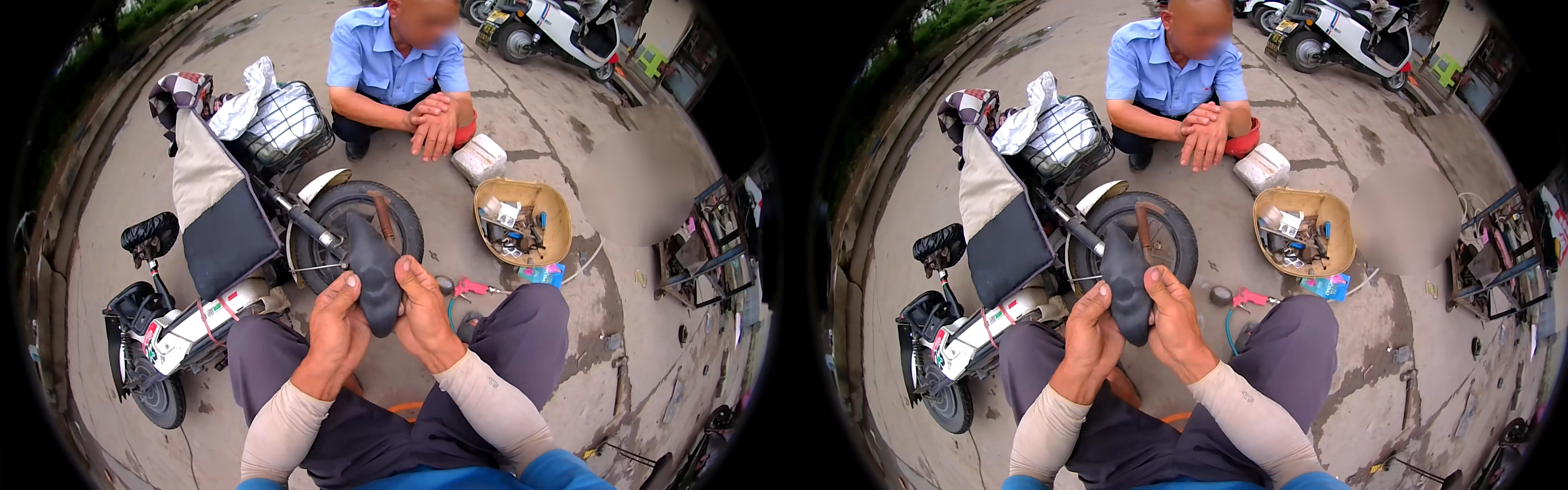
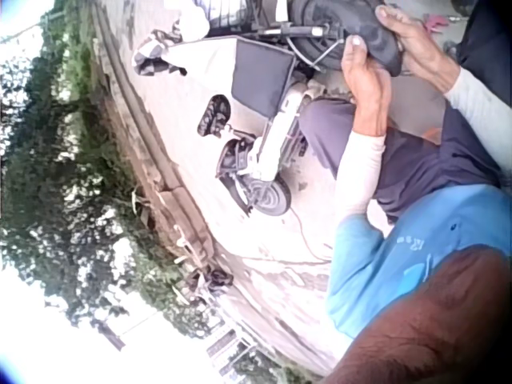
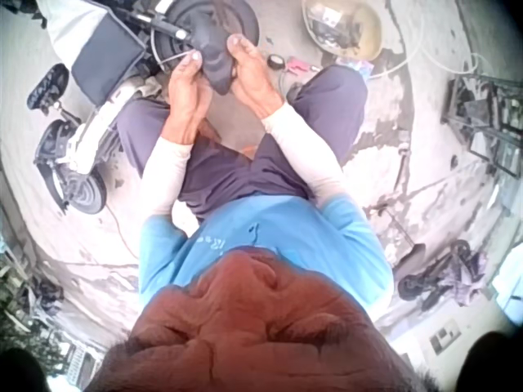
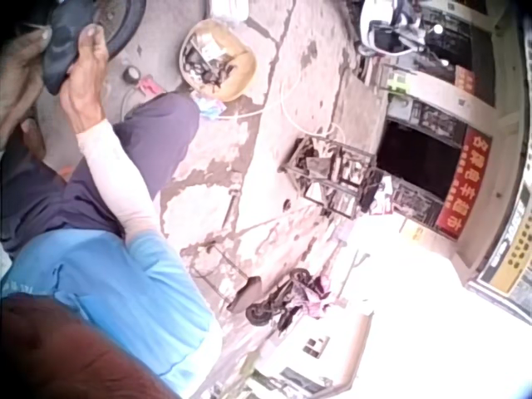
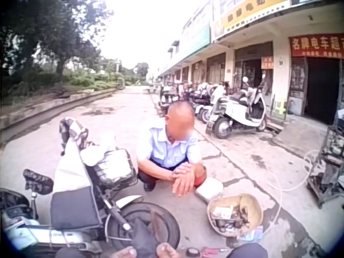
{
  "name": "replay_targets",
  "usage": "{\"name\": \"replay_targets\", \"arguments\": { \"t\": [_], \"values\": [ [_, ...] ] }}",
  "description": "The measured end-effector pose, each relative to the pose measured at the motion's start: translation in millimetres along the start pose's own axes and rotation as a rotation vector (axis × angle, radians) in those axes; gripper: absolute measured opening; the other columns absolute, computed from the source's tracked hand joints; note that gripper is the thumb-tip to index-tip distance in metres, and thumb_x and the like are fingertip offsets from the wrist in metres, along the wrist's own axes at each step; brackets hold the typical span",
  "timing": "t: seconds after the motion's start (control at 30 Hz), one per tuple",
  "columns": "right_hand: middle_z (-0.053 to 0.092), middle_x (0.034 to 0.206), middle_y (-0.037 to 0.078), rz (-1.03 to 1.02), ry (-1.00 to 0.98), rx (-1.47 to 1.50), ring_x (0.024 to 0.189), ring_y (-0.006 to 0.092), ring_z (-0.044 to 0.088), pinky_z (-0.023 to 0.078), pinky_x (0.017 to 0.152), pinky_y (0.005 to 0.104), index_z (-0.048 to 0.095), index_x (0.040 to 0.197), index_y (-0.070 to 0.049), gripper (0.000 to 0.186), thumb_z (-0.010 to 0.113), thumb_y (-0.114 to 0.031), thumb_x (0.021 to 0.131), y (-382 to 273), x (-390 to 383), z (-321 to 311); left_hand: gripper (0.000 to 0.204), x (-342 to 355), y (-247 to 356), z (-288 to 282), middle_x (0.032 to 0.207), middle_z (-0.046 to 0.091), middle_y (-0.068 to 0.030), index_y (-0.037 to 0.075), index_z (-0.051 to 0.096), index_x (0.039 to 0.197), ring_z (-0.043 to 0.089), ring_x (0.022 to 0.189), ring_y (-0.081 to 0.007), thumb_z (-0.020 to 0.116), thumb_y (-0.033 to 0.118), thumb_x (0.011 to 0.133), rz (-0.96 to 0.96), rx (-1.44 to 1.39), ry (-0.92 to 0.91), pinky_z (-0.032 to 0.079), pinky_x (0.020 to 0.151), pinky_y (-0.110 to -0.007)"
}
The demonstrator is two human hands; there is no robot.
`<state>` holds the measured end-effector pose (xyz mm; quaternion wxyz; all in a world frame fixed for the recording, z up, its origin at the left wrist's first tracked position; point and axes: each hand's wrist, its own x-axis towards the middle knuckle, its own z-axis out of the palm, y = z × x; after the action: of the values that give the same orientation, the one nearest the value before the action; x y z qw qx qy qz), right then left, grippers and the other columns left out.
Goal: The person uses a file to roughen the surface of an inner tube, applies adhesive from a tube to the prepared area, and places a patch over it.
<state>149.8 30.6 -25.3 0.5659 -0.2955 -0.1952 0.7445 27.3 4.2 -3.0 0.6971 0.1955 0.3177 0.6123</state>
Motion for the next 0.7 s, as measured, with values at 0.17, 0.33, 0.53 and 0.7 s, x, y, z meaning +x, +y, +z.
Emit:
{"name": "replay_targets", "arguments": {
  "t": [0.17, 0.33, 0.53, 0.7],
  "values": [
    [0.069, 0.088, -0.005, 0.047, -0.015, 0.044, 0.061, -0.0012, 0.050, 0.038, 0.053, 0.0173, 0.065, 0.105, -0.011, 0.027, 0.060, -0.038, 0.108, -3, -1, 2, 0.033, 0, 2, -5, 0.121, 0.070, -0.0168, -0.006, 0.059, 0.128, 0.071, 0.105, -0.0297, 0.051, 0.020, 0.109, -0.027, -0.029, -0.088, 0.059, 0.092, -0.046],
    [0.069, 0.089, -0.004, 0.058, -0.030, 0.058, 0.062, -0.0010, 0.051, 0.038, 0.053, 0.0174, 0.065, 0.106, -0.011, 0.029, 0.059, -0.039, 0.108, -2, 0, -1, 0.034, -1, 3, -4, 0.121, 0.070, -0.0174, -0.006, 0.058, 0.129, 0.071, 0.104, -0.0307, 0.051, 0.019, 0.108, -0.035, -0.068, -0.085, 0.059, 0.091, -0.046],
    [0.070, 0.095, -0.001, 0.054, -0.059, 0.042, 0.067, 0.0007, 0.056, 0.042, 0.055, 0.0180, 0.064, 0.109, -0.009, 0.028, 0.057, -0.036, 0.109, -9, -6, -6, 0.035, -5, 4, -4, 0.121, 0.069, -0.0178, -0.007, 0.058, 0.128, 0.071, 0.104, -0.0292, 0.051, 0.022, 0.109, -0.039, -0.009, -0.104, 0.059, 0.092, -0.045],
    [0.066, 0.089, -0.003, 0.008, -0.082, -0.017, 0.063, -0.0001, 0.049, 0.036, 0.052, 0.0180, 0.063, 0.102, -0.011, 0.026, 0.056, -0.035, 0.110, -12, -8, -5, 0.028, -11, 1, -6, 0.109, 0.072, -0.0143, -0.003, 0.064, 0.115, 0.070, 0.099, -0.0254, 0.058, 0.024, 0.108, 0.011, 0.026, -0.059, 0.057, 0.093, -0.040]
  ]
}}
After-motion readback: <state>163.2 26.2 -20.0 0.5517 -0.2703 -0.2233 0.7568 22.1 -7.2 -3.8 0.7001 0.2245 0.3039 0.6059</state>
